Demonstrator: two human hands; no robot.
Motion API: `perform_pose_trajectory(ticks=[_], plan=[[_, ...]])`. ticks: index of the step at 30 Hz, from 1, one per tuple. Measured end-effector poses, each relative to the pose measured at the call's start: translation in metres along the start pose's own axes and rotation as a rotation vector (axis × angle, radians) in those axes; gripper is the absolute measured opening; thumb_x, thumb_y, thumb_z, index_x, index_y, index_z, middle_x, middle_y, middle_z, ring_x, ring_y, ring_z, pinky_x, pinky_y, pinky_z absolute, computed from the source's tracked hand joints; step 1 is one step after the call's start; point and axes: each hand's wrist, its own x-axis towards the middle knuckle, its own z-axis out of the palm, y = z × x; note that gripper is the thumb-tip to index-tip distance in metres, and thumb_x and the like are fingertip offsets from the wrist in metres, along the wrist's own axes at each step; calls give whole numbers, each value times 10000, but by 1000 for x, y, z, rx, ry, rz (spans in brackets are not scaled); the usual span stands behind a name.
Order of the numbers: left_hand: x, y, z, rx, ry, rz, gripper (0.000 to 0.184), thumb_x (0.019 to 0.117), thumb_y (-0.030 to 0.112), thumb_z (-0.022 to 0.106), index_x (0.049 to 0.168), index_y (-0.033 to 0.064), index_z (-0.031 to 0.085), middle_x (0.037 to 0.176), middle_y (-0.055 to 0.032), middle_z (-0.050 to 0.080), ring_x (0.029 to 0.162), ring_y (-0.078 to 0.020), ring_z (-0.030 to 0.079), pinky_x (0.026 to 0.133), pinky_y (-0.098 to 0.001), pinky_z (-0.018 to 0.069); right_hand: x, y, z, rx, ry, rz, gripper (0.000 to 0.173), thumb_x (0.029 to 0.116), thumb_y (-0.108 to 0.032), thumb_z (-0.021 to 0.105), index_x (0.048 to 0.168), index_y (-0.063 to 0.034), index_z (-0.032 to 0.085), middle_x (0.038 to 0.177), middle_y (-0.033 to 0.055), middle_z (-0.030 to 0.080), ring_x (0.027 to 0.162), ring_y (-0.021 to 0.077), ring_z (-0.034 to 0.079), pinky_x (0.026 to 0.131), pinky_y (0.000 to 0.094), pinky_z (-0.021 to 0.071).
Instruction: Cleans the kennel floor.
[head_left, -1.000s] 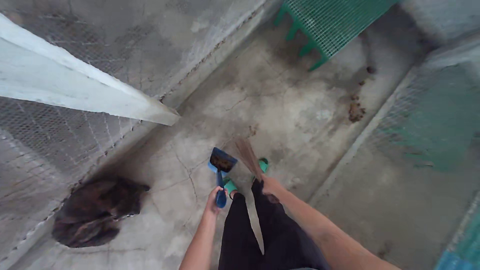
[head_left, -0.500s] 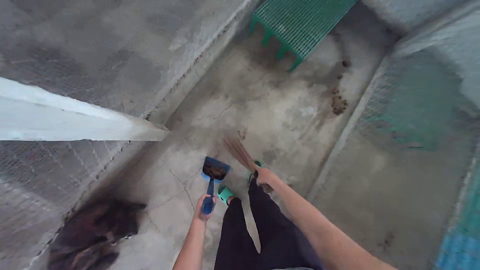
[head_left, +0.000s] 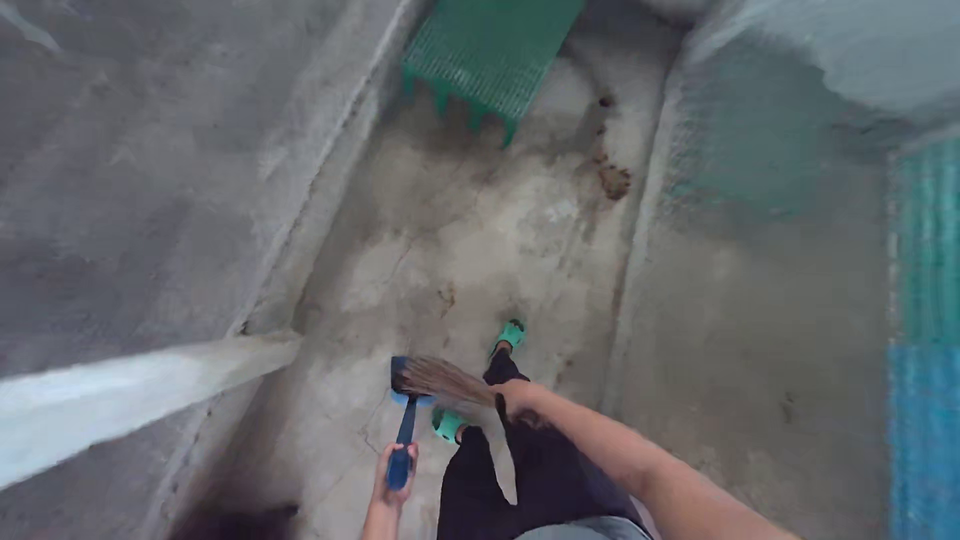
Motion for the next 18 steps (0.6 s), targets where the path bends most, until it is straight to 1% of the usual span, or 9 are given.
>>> perform_pose_trajectory(ticks=[3,5,6,8,10,12,14,16,18], plan=[[4,2,37,12,-69,-24,274,943,155,337,960,27,579,764,-95,681,598,-114,685,518,-187,570,-39,93,-41,144,82,27,919,831,-127,824,1613,-213,350,1411,283,577,1292,494,558,1036,715,437],[12,4,70,52,-129,-52,282,922,163,377,991,18,608,790,-95,696,624,-111,698,538,-191,580,-60,159,-59,238,175,77,956,822,-131,839,1621,-255,330,1372,286,603,1254,495,584,1024,700,455],[13,6,91,80,-141,-67,281,911,164,385,1006,17,605,790,-90,690,619,-103,693,530,-187,576,-71,187,-62,272,210,121,971,827,-145,834,1630,-265,302,1350,290,614,1235,496,595,1015,692,465],[21,5,143,163,-109,-69,281,921,163,332,1005,38,570,770,-63,667,586,-72,664,494,-167,547,-98,230,-73,348,249,233,1017,854,-168,803,1661,-257,191,1340,295,615,1238,484,599,1023,663,474],[36,5,194,198,-112,-66,267,927,160,327,1014,44,551,794,-67,673,578,-71,663,482,-167,546,-116,266,-82,476,298,342,1024,869,-186,783,1667,-260,146,1346,291,615,1252,470,599,1040,638,475],[54,12,243,223,-168,-90,268,896,155,383,1018,21,580,813,-90,686,589,-90,673,492,-180,554,-122,298,-90,644,365,407,992,872,-203,782,1661,-247,182,1370,282,606,1278,452,590,1059,623,470],[64,18,299,265,-193,-107,271,904,162,387,1035,12,570,822,-94,681,591,-89,669,495,-174,552,-131,320,-103,791,432,448,966,859,-193,790,1649,-229,235,1377,266,608,1283,435,591,1064,614,472],[71,21,355,297,-202,-112,284,914,169,382,1069,0,550,837,-101,672,591,-90,666,492,-174,553,-144,333,-121,894,465,483,920,874,-192,776,1639,-214,266,1385,242,611,1281,410,600,1059,597,482],[78,27,408,346,-240,-112,294,909,164,405,1086,-16,556,846,-114,676,596,-100,676,493,-180,561,-150,345,-135,1002,514,489,863,877,-191,780,1611,-177,326,1369,238,621,1264,404,612,1046,591,492]])
